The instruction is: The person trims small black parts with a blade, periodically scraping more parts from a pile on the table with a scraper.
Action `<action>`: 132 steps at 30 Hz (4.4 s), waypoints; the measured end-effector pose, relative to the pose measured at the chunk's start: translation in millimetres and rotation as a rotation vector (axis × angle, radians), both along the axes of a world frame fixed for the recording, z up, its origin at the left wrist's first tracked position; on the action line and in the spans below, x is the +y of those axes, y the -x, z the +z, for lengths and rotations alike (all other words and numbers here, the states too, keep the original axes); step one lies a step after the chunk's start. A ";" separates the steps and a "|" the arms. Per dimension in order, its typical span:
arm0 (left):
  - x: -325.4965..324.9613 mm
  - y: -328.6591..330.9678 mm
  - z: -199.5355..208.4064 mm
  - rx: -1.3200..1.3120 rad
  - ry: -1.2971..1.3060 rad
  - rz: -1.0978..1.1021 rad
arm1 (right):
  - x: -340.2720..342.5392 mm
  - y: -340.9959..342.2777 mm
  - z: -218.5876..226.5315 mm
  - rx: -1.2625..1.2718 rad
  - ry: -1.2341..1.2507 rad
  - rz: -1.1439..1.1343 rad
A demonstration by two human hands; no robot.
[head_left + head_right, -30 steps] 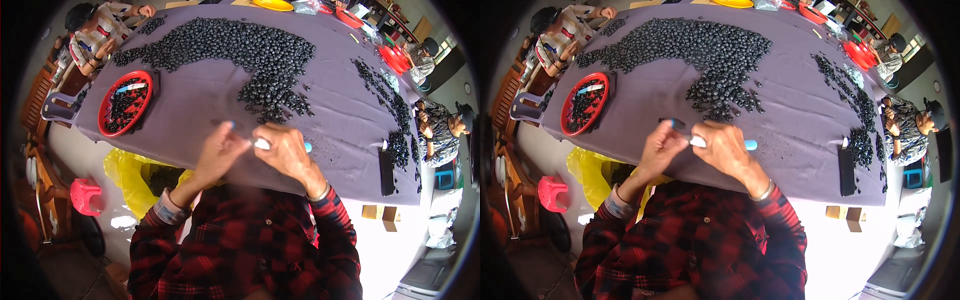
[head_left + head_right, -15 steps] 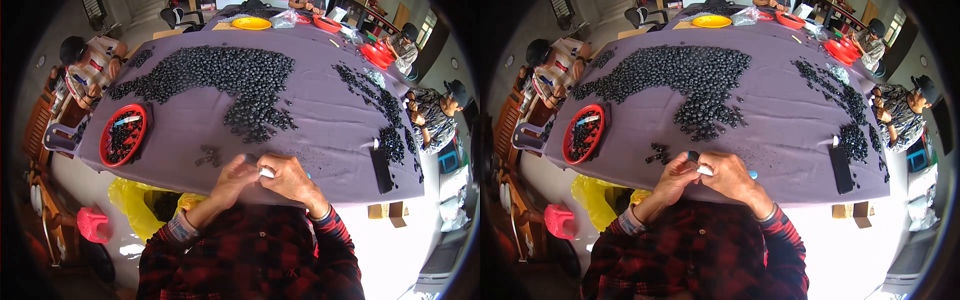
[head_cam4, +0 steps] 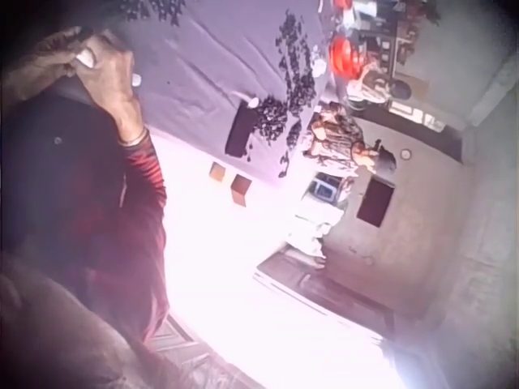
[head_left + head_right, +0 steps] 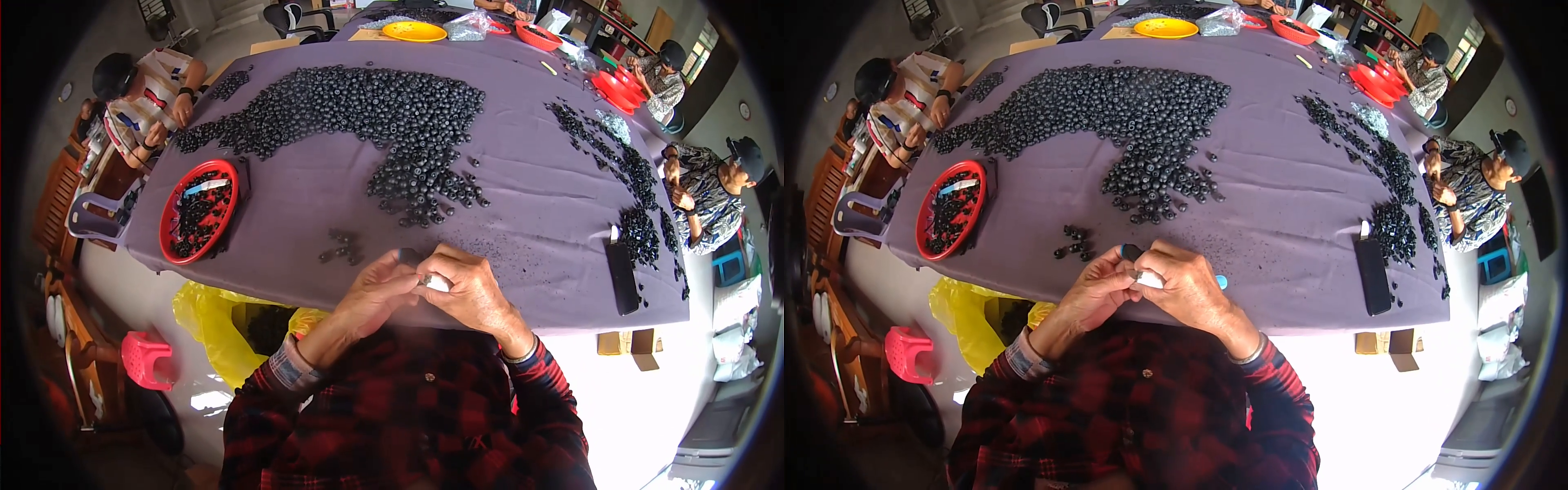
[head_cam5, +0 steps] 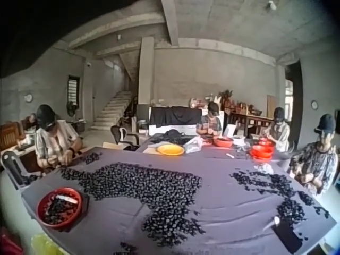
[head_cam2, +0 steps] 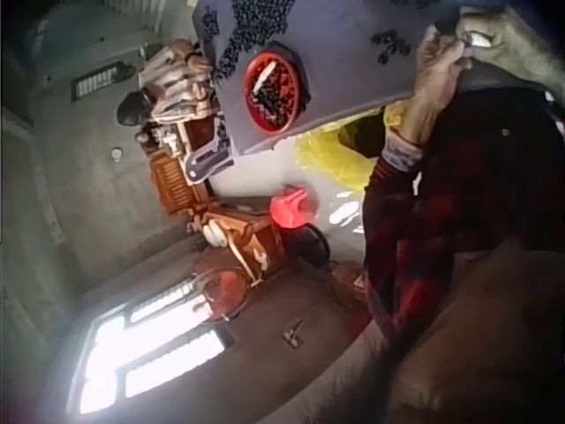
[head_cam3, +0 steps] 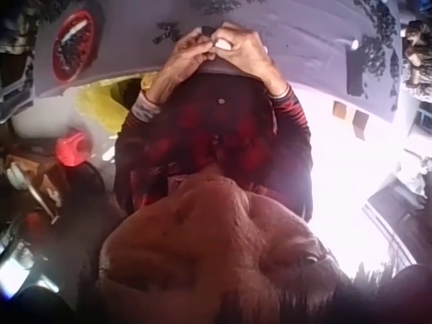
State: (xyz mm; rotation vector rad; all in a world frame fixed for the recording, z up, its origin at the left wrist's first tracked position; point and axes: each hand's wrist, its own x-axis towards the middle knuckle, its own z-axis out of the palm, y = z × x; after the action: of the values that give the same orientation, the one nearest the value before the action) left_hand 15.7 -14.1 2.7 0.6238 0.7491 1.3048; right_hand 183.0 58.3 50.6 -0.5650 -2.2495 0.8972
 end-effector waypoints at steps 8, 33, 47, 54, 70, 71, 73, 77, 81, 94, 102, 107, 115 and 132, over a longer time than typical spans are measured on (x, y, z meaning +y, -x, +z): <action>7.3 4.4 -7.1 -0.114 -0.039 -0.030 | 9.2 0.3 1.5 0.017 0.102 0.059; 7.1 0.1 -2.9 -0.222 -0.074 -0.149 | 20.7 -12.6 -4.5 0.043 0.348 -0.136; -7.0 88.3 -0.1 1.129 -0.122 0.300 | 54.7 -25.6 -11.0 -0.092 0.105 -0.254; -4.0 96.4 -12.2 1.520 -0.319 0.418 | 82.2 20.2 -40.0 -0.258 -0.179 -0.238; 12.5 21.7 18.3 0.420 -0.064 0.051 | 33.4 22.2 -10.0 -0.081 -0.103 0.031; 11.9 20.0 11.9 0.344 -0.068 0.046 | 31.4 21.4 -10.6 -0.038 -0.084 0.058; 10.5 21.1 6.5 0.254 -0.060 0.020 | 28.1 20.5 -9.6 0.013 -0.039 0.085; 8.0 18.6 5.3 -0.042 -0.027 -0.083 | 27.6 16.9 -11.2 0.108 0.043 0.124; 5.7 19.0 0.9 -0.085 -0.022 -0.102 | 23.8 15.3 -18.7 0.160 0.136 0.143; 5.3 14.0 1.4 -0.138 -0.060 -0.111 | 21.0 10.3 -12.0 0.242 0.704 0.337; 5.5 11.6 4.2 -0.129 -0.097 -0.080 | 23.7 4.2 -0.7 0.134 0.422 0.097; 3.7 14.3 9.5 -0.049 -0.162 0.033 | 8.8 -7.4 -1.7 0.011 0.139 0.008; 0.4 13.0 12.7 -0.070 -0.169 0.034 | -0.3 -0.3 -0.2 -0.074 -0.122 0.022; 2.6 14.5 1.7 -0.081 -0.142 -0.035 | 22.7 -20.2 -0.8 0.065 0.294 -0.212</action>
State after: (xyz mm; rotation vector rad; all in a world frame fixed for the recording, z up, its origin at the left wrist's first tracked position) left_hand 1.3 -11.5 4.5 0.6909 0.5804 1.3513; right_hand 203.3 81.0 49.8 -0.8758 -1.9679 1.1249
